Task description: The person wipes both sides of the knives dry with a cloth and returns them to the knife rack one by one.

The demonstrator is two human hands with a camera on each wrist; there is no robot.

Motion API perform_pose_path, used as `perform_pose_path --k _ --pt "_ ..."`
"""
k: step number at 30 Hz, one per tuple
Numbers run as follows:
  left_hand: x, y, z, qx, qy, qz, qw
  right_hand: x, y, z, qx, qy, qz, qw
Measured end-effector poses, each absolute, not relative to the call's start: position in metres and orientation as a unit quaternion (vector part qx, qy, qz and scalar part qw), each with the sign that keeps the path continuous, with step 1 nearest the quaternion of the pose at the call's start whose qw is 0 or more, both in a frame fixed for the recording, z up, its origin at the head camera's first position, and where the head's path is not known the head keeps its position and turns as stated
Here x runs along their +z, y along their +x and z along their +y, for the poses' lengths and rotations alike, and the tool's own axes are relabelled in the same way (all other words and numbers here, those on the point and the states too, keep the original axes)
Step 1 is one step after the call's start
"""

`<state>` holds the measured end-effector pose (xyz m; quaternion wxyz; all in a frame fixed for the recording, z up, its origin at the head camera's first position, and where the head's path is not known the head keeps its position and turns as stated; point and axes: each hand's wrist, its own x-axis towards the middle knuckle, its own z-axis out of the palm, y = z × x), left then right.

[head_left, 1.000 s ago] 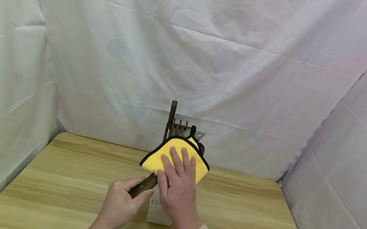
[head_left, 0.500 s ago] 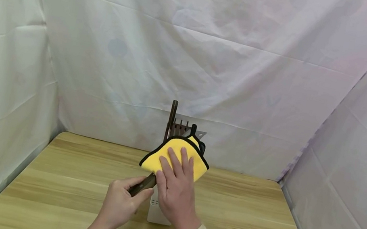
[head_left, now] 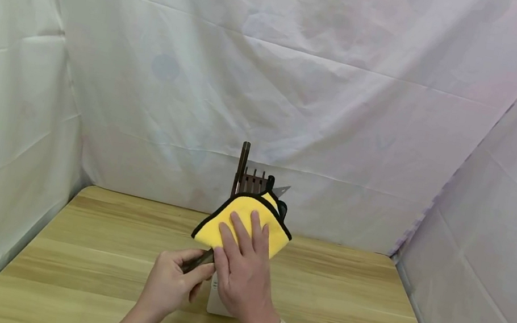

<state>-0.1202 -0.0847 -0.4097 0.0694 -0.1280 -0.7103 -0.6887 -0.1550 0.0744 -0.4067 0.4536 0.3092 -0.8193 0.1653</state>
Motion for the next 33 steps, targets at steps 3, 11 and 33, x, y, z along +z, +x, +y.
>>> perform_pose_path --k 3,11,33 --pt "-0.410 -0.121 -0.085 -0.694 -0.132 -0.705 0.062 -0.407 -0.155 0.074 0.162 0.316 -0.815 0.458" --pt "-0.410 -0.122 -0.087 -0.698 -0.155 -0.698 0.027 -0.406 -0.163 0.076 0.153 0.316 -0.809 0.471" --pt "-0.414 -0.127 -0.092 -0.713 -0.200 -0.671 -0.048 -0.404 -0.171 0.078 0.199 0.358 -0.815 0.411"
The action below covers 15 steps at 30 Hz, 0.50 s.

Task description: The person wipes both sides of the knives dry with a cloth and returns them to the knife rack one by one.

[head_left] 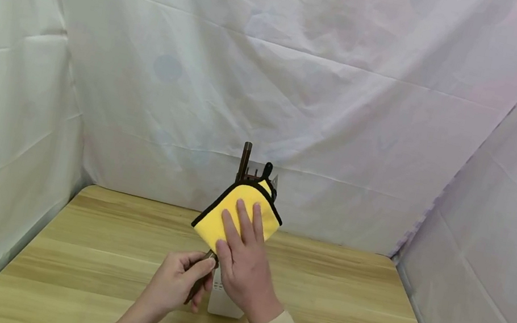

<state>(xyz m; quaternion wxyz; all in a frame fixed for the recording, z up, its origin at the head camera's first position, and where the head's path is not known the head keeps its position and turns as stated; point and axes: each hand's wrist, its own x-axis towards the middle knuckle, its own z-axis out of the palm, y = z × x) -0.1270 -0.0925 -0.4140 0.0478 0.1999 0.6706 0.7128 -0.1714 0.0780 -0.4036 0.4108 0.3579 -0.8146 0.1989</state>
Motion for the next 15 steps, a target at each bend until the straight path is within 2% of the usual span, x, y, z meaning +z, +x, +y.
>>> perform_pose_path --k 15 --pt "-0.4161 -0.1319 -0.0963 0.738 0.208 0.628 0.133 -0.4037 -0.1727 0.0772 0.169 0.349 -0.814 0.432"
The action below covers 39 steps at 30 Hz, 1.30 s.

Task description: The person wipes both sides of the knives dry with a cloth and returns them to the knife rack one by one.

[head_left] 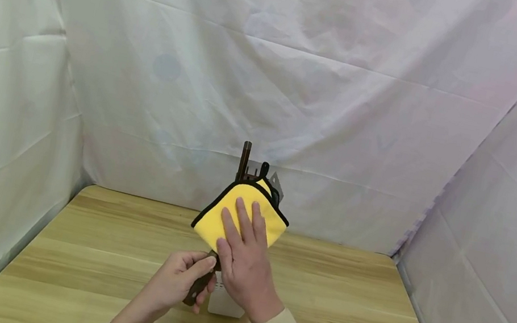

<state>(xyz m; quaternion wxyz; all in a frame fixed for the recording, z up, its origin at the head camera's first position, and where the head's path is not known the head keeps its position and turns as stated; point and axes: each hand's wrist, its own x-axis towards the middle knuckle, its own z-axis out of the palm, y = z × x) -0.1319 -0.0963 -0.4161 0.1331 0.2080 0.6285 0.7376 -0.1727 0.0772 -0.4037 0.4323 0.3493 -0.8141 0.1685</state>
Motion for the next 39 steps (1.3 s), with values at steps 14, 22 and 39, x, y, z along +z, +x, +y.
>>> perform_pose_path --k 14,22,39 --pt "-0.415 -0.132 -0.096 0.739 0.219 0.620 0.147 -0.403 -0.168 0.077 0.205 0.323 -0.858 0.343" --pt "-0.416 -0.132 -0.095 0.755 0.216 0.601 0.147 -0.405 -0.161 0.073 0.194 0.336 -0.847 0.363" --pt "-0.417 -0.129 -0.098 0.743 0.251 0.601 0.155 -0.396 -0.174 0.081 0.208 0.305 -0.866 0.336"
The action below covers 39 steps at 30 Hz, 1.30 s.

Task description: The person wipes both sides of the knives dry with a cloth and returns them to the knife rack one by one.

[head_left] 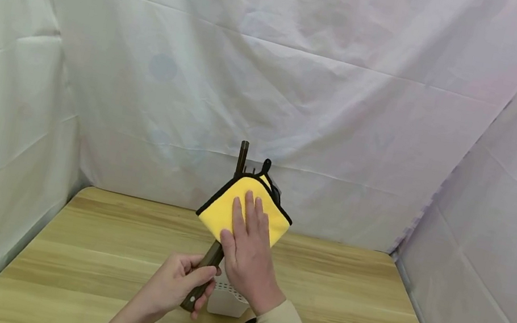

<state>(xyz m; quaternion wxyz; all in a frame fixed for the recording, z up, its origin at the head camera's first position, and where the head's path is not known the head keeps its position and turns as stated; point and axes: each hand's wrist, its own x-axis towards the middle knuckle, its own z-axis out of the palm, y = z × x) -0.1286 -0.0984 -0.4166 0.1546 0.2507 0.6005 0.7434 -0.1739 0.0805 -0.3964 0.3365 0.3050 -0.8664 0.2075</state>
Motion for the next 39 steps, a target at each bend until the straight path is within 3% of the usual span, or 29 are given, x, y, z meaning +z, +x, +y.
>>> perform_pose_path --k 9,18,26,39 --pt "-0.417 -0.125 -0.099 0.749 0.254 0.591 0.157 -0.391 -0.183 0.084 0.221 0.280 -0.883 0.305" --pt "-0.417 -0.124 -0.101 0.757 0.214 0.596 0.160 -0.396 -0.169 0.080 0.239 0.276 -0.890 0.274" --pt "-0.418 -0.124 -0.102 0.758 0.226 0.593 0.152 -0.395 -0.168 0.082 0.245 0.278 -0.886 0.279" --pt "-0.418 -0.119 -0.101 0.759 0.267 0.573 0.157 -0.381 -0.195 0.098 0.269 0.257 -0.885 0.279"
